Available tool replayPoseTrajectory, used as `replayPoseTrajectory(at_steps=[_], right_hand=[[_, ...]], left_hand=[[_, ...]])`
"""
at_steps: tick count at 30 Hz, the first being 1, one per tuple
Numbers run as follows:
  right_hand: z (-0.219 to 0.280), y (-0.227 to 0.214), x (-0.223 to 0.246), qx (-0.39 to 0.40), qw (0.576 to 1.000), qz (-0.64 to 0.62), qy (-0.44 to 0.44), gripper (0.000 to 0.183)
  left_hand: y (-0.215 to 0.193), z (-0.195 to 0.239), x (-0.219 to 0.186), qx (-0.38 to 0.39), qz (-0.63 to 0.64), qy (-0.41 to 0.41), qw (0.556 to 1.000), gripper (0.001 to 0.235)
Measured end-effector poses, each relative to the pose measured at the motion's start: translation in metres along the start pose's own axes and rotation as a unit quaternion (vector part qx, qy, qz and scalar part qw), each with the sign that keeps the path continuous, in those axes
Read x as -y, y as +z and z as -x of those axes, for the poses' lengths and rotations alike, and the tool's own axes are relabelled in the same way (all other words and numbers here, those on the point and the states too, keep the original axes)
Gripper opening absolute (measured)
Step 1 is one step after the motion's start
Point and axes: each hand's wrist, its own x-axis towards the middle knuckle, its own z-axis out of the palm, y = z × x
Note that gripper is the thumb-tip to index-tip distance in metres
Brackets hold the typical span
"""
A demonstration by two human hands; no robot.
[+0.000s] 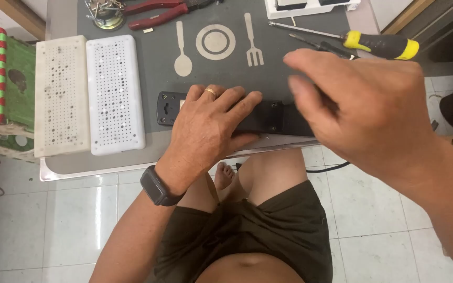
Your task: The person uses a screwdriver to remove screws from the casing of a black power strip. They then separate the cover to reveal the internal wiring and sockets, holding the device to inspect the components.
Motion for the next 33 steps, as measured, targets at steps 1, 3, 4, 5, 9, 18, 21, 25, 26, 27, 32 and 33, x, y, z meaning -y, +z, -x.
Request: replayPoseTrajectory(at_steps=[1, 3, 4, 5, 9, 18, 21, 25, 26, 27, 32, 33], right_hand=[[-0.001, 0.001, 0.0, 0.0, 1.0, 0.001, 0.001, 0.014], [-0.002, 0.002, -0.001, 0.026, 0.999, 0.023, 0.029, 0.005], [-0.006, 0.005, -0.002, 0.027, 0.999, 0.024, 0.03, 0.005], [-0.01, 0.007, -0.004, 0.026, 0.999, 0.001, 0.03, 0.003], [-0.016, 0.014, -0.014, 0.039, 0.993, -0.077, 0.076, 0.009], [-0.041, -0.005, -0.016, 0.161, 0.967, -0.17, 0.1, 0.032], [-0.038, 0.001, -0.02, 0.124, 0.983, -0.107, 0.088, 0.015], [-0.043, 0.0, -0.022, 0.083, 0.989, -0.124, -0.008, 0.023], [-0.046, -0.003, -0.02, 0.135, 0.983, -0.127, 0.02, 0.036], [-0.05, -0.007, -0.017, 0.187, 0.973, -0.129, 0.047, 0.052], [-0.045, 0.001, -0.018, 0.147, 0.984, -0.096, 0.042, 0.022], [-0.043, 0.003, -0.019, 0.136, 0.986, -0.094, 0.036, 0.017]], left_hand=[[0.0, -0.001, 0.0, 0.0, 0.001, 0.001, 1.0, 0.068], [0.0, -0.002, 0.001, 0.013, 0.013, -0.001, 1.0, 0.068], [0.001, -0.003, 0.003, 0.013, 0.014, 0.0, 1.0, 0.068], [0.001, -0.005, 0.004, 0.022, 0.02, -0.003, 1.0, 0.068], [0.004, -0.008, 0.008, 0.035, 0.016, 0.003, 0.999, 0.072], [0.003, -0.011, 0.012, 0.047, 0.008, 0.03, 0.998, 0.071], [0.005, -0.009, 0.013, 0.045, 0.005, 0.031, 0.999, 0.072], [0.008, -0.009, 0.011, 0.032, 0.003, 0.03, 0.999, 0.074], [0.007, -0.009, 0.009, 0.028, -0.005, 0.033, 0.999, 0.074], [0.006, -0.01, 0.008, 0.023, -0.013, 0.036, 0.999, 0.073], [0.004, -0.006, -0.018, 0.037, -0.079, -0.004, 0.996, 0.078], [0.004, -0.005, -0.022, -0.006, -0.094, -0.001, 0.996, 0.077]])
